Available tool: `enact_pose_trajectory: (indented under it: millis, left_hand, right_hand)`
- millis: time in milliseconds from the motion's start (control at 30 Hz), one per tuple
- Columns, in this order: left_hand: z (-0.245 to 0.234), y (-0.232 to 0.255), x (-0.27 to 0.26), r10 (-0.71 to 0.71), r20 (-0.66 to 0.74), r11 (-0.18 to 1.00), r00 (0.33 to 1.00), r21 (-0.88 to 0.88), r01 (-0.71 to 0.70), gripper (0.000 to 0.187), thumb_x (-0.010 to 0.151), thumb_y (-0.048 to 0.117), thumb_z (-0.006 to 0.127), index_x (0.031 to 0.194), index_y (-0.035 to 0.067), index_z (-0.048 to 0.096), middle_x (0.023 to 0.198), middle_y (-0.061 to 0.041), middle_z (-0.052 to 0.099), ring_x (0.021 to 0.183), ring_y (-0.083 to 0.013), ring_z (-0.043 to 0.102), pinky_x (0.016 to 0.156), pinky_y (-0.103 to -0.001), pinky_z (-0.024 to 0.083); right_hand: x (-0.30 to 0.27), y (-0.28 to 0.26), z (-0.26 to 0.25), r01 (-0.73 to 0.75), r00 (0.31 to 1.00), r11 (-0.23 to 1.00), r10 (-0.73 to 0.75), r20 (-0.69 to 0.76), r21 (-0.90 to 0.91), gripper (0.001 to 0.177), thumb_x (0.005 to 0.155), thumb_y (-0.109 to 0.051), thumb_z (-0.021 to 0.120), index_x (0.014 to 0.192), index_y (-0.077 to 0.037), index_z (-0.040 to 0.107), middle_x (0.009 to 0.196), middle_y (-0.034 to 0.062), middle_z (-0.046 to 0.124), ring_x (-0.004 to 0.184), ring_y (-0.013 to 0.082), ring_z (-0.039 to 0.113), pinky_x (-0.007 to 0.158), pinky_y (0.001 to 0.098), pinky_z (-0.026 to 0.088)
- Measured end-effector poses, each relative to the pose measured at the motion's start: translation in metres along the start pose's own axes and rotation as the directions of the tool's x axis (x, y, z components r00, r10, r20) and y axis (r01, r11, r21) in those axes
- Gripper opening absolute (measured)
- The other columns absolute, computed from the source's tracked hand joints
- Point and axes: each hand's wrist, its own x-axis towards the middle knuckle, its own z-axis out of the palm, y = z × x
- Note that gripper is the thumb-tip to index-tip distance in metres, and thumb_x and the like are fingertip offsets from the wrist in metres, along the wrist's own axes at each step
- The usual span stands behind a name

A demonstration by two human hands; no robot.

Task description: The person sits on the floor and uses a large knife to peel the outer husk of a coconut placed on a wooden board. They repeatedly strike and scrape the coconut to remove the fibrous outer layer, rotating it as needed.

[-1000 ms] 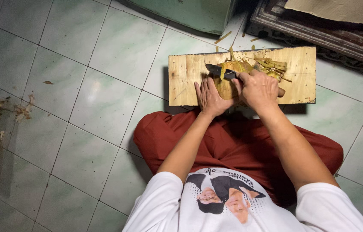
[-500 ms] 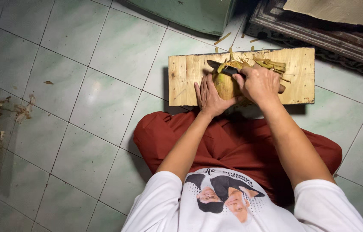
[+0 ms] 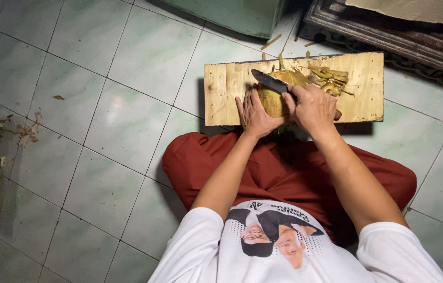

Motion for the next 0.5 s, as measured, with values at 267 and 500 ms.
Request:
enact_pose_trajectory:
  millis: [267, 500]
  left_hand:
    - [-0.008, 0.004, -0.003, 0.063, -0.040, 0.998, 0.997, 0.019, -0.062, 0.127, 0.067, 0.072, 0.077, 0.154, -0.005, 0.026, 0.162, -0.026, 0.030, 0.155, -0.0372, 0.020, 0.125, -0.062, 0.003]
    - [-0.010, 0.005, -0.005, 0.008, -0.002, 0.997, 1.000, 0.073, -0.007, 0.121, 0.068, 0.072, 0.076, 0.154, -0.001, 0.030, 0.165, -0.019, 0.031, 0.157, -0.0334, 0.019, 0.127, -0.059, 0.001]
  right_hand:
    - [-0.033, -0.015, -0.018, 0.142, 0.990, 0.980, -0.144, -0.004, -0.140, 0.021, 0.095, -0.039, 0.076, 0.098, -0.018, 0.078, 0.073, 0.0085, 0.061, 0.066, 0.0290, 0.065, 0.056, 0.0431, 0.051]
    - [-0.040, -0.019, -0.024, 0.168, 0.986, 0.967, -0.163, 0.040, -0.193, 0.022, 0.090, -0.040, 0.076, 0.098, -0.020, 0.078, 0.071, 0.0087, 0.061, 0.066, 0.0289, 0.066, 0.055, 0.0429, 0.052]
